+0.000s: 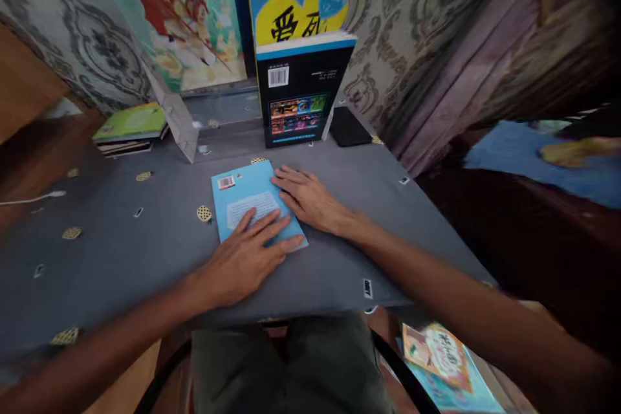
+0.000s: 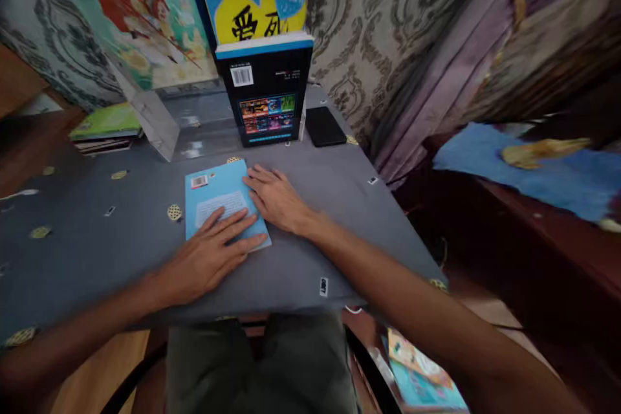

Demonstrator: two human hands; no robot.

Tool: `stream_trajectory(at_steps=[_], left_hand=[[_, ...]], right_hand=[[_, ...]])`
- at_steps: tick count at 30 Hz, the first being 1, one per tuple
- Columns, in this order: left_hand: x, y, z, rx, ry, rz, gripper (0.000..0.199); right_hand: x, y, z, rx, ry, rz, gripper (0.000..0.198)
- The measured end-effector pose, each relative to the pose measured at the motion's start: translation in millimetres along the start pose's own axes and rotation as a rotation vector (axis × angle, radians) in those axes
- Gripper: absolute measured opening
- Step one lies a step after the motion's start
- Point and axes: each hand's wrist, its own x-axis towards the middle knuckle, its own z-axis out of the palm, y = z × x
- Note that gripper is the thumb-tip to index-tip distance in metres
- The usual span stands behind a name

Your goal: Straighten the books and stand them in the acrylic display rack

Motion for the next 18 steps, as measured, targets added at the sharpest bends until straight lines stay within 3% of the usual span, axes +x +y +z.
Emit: stream_trajectory(at_steps=[3,6,12,18], left_hand=[[11.2,3.6,8.2,-0.01,0.023,-0.14,0.045],[15.0,2.2,11.0,-0.047,0.06,-0.194,0.044],[-3.5,-15.2,0.0,-0.139,0.064,-0.034,0.039],[-38.4,-29.3,-21.5,-0.088,0.009,0.08,0.043]], right_hand=[[-0.4,3.3,0.7,0.028,-0.009,-0.027,0.046],[-0.7,6.2,1.1,0.047,-0.013,-0.049,0.045],[-1.1,6.1,1.0,0.039,-0.012,-0.048,0.045],[-1.5,6.1,0.3,0.039,-0.018,-0.06,0.045]])
